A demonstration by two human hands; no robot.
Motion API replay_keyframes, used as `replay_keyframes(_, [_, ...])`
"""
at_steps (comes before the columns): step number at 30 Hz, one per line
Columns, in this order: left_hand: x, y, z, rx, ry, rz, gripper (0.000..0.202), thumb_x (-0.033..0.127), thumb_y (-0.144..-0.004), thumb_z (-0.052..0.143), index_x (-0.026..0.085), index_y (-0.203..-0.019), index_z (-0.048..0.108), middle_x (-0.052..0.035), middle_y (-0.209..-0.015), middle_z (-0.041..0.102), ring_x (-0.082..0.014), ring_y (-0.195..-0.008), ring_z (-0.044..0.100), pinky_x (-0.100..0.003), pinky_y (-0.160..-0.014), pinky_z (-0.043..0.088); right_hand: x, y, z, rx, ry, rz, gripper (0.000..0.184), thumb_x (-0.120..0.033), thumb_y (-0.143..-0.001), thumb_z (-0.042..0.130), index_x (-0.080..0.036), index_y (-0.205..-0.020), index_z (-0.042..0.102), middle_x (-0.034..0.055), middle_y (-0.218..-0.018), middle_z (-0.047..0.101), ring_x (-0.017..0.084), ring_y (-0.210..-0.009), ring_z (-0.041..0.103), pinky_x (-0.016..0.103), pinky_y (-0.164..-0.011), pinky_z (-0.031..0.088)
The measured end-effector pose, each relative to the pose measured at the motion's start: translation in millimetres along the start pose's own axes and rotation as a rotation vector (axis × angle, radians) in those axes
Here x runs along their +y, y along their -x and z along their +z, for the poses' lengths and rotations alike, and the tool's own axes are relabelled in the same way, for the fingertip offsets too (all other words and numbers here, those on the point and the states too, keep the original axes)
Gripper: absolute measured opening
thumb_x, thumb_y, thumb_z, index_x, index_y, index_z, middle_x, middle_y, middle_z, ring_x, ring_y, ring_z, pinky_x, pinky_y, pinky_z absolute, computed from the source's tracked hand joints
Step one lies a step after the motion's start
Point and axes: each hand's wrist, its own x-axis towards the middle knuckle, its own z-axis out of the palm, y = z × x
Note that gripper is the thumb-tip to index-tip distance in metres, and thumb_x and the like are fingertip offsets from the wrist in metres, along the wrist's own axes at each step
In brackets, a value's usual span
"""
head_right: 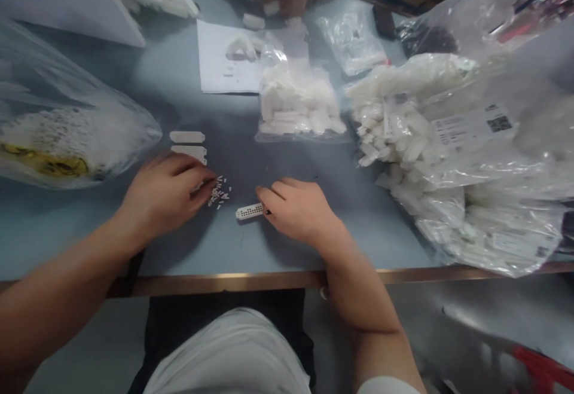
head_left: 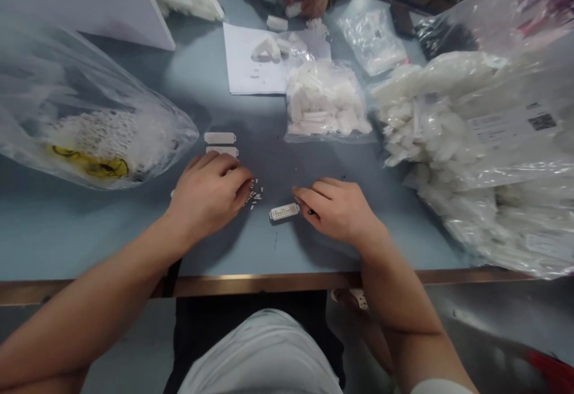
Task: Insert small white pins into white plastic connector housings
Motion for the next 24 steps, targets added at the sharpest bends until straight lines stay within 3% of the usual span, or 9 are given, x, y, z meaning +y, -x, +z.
replay_keyframes(6, [10, 4, 3.0, -0.08, -0.043, 0.174, 0.015, 0.03, -0.09, 0.058, 0.027, -0.093, 0.073, -0.0025, -0.092, 0.07, -0.0261, -0.092, 0.058, -0.043, -0.077, 0.046, 0, -2, 0, -0.012, 0.031, -0.015, 0.022, -0.018, -0.089, 0.054, -0.016, -0.104, 0.071, 0.0015, -0.071, 0.065, 0.015, -0.069, 0.053, 0.03, -0.056, 0.03])
replay_keyframes(13, [17, 4, 6.8, -0.107, -0.077, 0.208, 0.017, 0.019, -0.089, 0.054, 0.02, -0.085, 0.07, -0.0068, -0.082, 0.067, -0.0263, -0.086, 0.059, -0.042, -0.074, 0.047, 1, 0, 0, -0.039, 0.006, -0.011, 0.025, -0.018, -0.091, 0.052, -0.015, -0.109, 0.07, 0.0034, -0.075, 0.067, 0.016, -0.072, 0.055, 0.031, -0.058, 0.034])
replay_keyframes(19, [17, 2, 8.2, -0.041, 0.06, 0.078, 0.021, 0.022, -0.09, 0.05, 0.016, -0.082, 0.068, -0.0095, -0.083, 0.066, -0.0266, -0.09, 0.06, -0.041, -0.08, 0.049, -2, -2, 3, 0.03, -0.12, 0.033, 0.024, -0.016, -0.091, 0.052, -0.016, -0.109, 0.07, 0.004, -0.078, 0.068, 0.016, -0.073, 0.057, 0.029, -0.063, 0.041])
replay_keyframes(21, [18, 0, 3.2, -0.038, 0.225, -0.003, 0.019, 0.025, -0.09, 0.052, 0.017, -0.086, 0.069, -0.008, -0.087, 0.067, -0.0238, -0.09, 0.06, -0.037, -0.082, 0.049, -6, -4, 4, 0.096, -0.225, 0.072, 0.022, -0.015, -0.091, 0.054, -0.017, -0.107, 0.07, 0.004, -0.081, 0.069, 0.015, -0.074, 0.058, 0.027, -0.067, 0.044])
replay_keyframes(24, [21, -2, -8.2, -0.124, 0.537, -0.169, 0.019, 0.033, -0.09, 0.055, 0.019, -0.089, 0.069, -0.0025, -0.088, 0.068, -0.0172, -0.081, 0.061, -0.029, -0.074, 0.048, -16, -8, 6, 0.192, -0.371, 0.119, 0.016, -0.017, -0.092, 0.056, -0.021, -0.099, 0.07, 0.0038, -0.087, 0.07, 0.014, -0.079, 0.06, 0.026, -0.072, 0.048])
